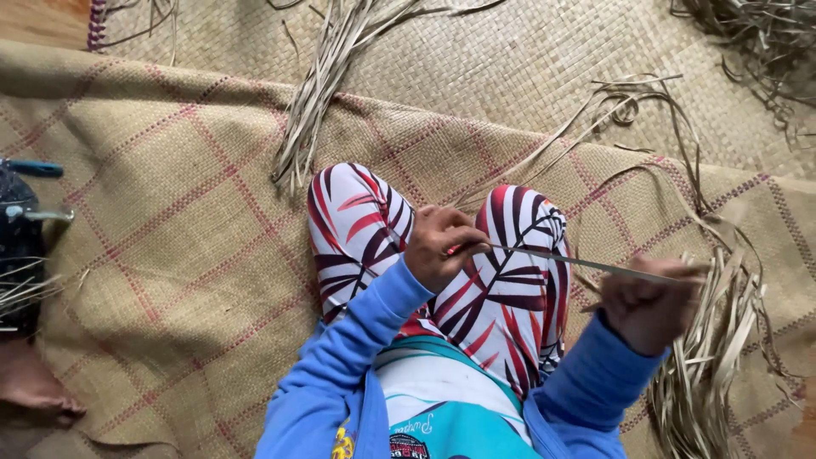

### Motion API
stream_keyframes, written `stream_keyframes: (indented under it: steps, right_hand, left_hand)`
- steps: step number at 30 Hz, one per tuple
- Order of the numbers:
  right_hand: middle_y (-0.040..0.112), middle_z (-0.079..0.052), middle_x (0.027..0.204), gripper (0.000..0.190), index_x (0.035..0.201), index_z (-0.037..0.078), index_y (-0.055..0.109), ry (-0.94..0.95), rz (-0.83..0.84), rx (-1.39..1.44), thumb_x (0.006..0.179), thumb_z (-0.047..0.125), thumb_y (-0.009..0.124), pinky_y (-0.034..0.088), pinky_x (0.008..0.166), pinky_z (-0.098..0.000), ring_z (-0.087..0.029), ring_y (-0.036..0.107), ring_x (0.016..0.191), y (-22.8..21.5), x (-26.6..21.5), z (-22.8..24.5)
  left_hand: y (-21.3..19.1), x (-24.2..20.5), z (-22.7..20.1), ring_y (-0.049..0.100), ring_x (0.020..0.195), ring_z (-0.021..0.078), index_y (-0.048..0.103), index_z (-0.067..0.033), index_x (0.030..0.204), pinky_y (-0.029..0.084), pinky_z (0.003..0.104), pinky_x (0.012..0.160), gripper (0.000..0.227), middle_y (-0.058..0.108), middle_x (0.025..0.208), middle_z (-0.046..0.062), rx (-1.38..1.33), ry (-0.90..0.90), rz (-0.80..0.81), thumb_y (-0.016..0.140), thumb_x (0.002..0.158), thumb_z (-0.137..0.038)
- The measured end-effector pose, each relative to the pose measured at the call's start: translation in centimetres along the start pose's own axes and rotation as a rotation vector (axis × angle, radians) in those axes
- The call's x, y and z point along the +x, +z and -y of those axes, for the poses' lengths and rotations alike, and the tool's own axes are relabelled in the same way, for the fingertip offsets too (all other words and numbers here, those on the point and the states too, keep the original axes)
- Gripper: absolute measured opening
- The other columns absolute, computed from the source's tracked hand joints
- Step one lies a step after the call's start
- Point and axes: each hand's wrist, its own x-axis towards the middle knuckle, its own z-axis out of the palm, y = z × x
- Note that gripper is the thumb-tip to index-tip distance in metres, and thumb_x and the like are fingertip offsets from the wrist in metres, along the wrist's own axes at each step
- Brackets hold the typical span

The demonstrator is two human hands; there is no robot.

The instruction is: Manually splitting dried plant fibers into thinner strips using a small wooden guide to prepare them for weaving.

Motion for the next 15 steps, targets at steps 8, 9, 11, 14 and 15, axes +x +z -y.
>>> stream_keyframes:
  steps: [8, 9, 11, 14, 15]
  right_hand:
    - [0.059, -0.002, 0.077, 0.042, 0.125, 0.014, 0.067, 0.470, 0.280, 0.127, 0.111, 0.048, 0.046, 0.036, 0.030, -0.0242, -0.012, 0.043, 0.043, 1.8, 2.0, -2.8]
    - [0.048, -0.009, 0.078, 0.031, 0.122, 0.007, 0.061, 0.714, 0.131, 0.066, 0.112, 0.031, 0.045, 0.041, 0.024, -0.0303, -0.020, 0.047, 0.045, 1.0, 1.9, -4.8]
    - [0.053, -0.011, 0.075, 0.037, 0.125, 0.000, 0.060, 0.559, 0.191, -0.018, 0.112, 0.031, 0.048, 0.052, 0.035, -0.0335, -0.022, 0.057, 0.049, 2.4, 0.2, -7.2]
    - [0.054, -0.011, 0.063, 0.036, 0.122, -0.006, 0.062, 0.387, 0.237, -0.165, 0.111, 0.026, 0.050, 0.055, 0.038, -0.0322, -0.020, 0.058, 0.044, 3.9, -1.9, -10.1]
    - [0.049, -0.009, 0.054, 0.031, 0.116, -0.004, 0.065, 0.372, 0.234, -0.228, 0.111, 0.021, 0.049, 0.046, 0.029, -0.0278, -0.017, 0.049, 0.034, 4.2, -2.3, -11.0]
  left_hand:
    - [3.3, -1.2, -0.5, 0.062, 0.077, 0.0116, 0.074, -0.0062, 0.102, 0.054, 0.023, 0.073, 0.012, 0.064, 0.086, 0.003, -0.806, -0.568, -0.062, 0.079, 0.092, -0.008]
    - [4.7, -1.8, 0.1, 0.072, 0.080, 0.0131, 0.071, -0.0011, 0.105, 0.059, 0.024, 0.075, 0.012, 0.069, 0.087, 0.007, -1.083, -0.664, -0.237, 0.077, 0.095, -0.001]
    - [4.9, -1.2, -0.2, 0.074, 0.082, 0.0169, 0.069, -0.0013, 0.102, 0.060, 0.025, 0.074, 0.010, 0.071, 0.087, 0.010, -1.113, -0.750, -0.250, 0.076, 0.096, -0.006]
    - [6.0, -0.6, -0.3, 0.074, 0.082, 0.0199, 0.068, -0.0046, 0.098, 0.055, 0.025, 0.070, 0.016, 0.073, 0.087, 0.011, -1.123, -0.916, -0.268, 0.079, 0.095, -0.016]
    - [6.7, -0.4, -0.2, 0.072, 0.080, 0.0191, 0.069, -0.0076, 0.096, 0.049, 0.024, 0.067, 0.020, 0.073, 0.086, 0.011, -1.099, -0.990, -0.283, 0.083, 0.093, -0.021]
